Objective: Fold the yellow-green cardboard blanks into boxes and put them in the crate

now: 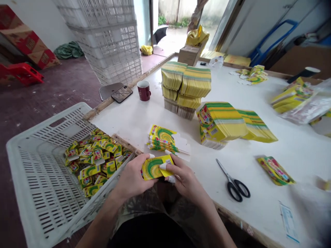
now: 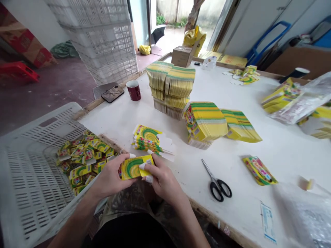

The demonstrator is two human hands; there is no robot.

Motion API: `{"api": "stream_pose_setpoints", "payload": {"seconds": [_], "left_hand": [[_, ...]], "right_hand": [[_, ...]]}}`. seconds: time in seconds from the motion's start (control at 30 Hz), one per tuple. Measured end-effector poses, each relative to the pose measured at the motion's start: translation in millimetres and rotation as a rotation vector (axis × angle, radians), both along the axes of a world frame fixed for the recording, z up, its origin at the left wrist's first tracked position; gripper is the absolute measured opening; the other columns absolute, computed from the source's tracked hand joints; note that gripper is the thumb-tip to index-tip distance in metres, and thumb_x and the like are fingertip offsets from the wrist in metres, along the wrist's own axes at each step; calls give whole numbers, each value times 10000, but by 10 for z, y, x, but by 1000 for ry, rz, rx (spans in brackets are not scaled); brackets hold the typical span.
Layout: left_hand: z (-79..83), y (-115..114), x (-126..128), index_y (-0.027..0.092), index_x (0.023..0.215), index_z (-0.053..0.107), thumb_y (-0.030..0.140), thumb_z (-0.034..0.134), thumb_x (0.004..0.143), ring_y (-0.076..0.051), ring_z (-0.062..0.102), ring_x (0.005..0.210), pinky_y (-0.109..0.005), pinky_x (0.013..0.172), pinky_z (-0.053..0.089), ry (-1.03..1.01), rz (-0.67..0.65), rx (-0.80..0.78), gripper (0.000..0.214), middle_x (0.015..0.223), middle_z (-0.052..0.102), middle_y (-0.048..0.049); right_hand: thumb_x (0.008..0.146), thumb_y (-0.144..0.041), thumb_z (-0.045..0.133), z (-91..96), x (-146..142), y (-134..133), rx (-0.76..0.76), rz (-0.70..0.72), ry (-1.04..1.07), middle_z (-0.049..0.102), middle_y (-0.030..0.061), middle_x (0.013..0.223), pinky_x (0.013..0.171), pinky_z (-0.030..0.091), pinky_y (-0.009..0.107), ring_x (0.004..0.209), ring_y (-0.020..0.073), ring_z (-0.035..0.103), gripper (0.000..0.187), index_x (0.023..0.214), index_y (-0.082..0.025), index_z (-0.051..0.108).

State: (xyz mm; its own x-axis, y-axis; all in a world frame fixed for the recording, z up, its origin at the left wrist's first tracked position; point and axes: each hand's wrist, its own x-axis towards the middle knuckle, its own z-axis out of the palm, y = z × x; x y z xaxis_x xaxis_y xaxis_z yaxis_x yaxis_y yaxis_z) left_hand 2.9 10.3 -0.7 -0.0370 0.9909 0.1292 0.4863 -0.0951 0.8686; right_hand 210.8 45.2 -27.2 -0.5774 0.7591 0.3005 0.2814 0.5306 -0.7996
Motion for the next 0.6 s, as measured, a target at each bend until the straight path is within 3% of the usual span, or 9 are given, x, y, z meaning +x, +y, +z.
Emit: {"api": "stream_pose_setpoints", "payload": {"seconds": [0.07, 0.2, 0.4, 0.5, 0.6], "left_hand": [[9, 8, 4, 261, 1063, 667, 239, 797, 550, -230, 661, 798, -293, 731, 509, 42, -42, 21, 529, 924, 711, -32], [11, 13, 42, 244, 1089, 644, 230, 769, 580, -253, 661, 867, -314, 780, 505, 103, -30, 54, 525, 976, 701, -55], [-25, -13, 57, 254, 1125, 607, 269, 782, 588, -262, 649, 908, -331, 807, 500, 35, 4, 31, 565, 1021, 690, -56], [-47, -28, 57, 249, 1078, 620, 287, 791, 593, -250, 647, 868, -322, 770, 505, -48, 42, -10, 516, 970, 690, -51], [-87, -19, 17, 231, 1064, 608, 300, 811, 575, -225, 648, 823, -302, 739, 522, -274, 194, -39, 534, 929, 682, -44]], "right_hand": [[847, -213, 631, 46, 14, 12, -25, 32, 10, 545, 125, 1283, 901, 507, 363, 1138, 247, 586, 258, 1100, -260, 645], [820, -184, 638, 32, -59, -42, -102, -110, 64, 505, 119, 1303, 928, 491, 387, 1179, 262, 551, 200, 1010, -247, 629], [890, -293, 543, -54, -191, -147, -145, -139, 96, 381, 159, 1435, 1090, 342, 503, 1367, 307, 349, 525, 1367, -241, 328], [938, -270, 442, -33, -267, -148, -197, -181, 99, 363, 160, 1450, 1088, 355, 488, 1362, 289, 361, 520, 1417, -236, 243], [893, -299, 532, 14, -308, -21, -153, -236, 109, 428, 173, 1393, 1038, 416, 465, 1283, 292, 458, 647, 1439, -204, 198]]}}
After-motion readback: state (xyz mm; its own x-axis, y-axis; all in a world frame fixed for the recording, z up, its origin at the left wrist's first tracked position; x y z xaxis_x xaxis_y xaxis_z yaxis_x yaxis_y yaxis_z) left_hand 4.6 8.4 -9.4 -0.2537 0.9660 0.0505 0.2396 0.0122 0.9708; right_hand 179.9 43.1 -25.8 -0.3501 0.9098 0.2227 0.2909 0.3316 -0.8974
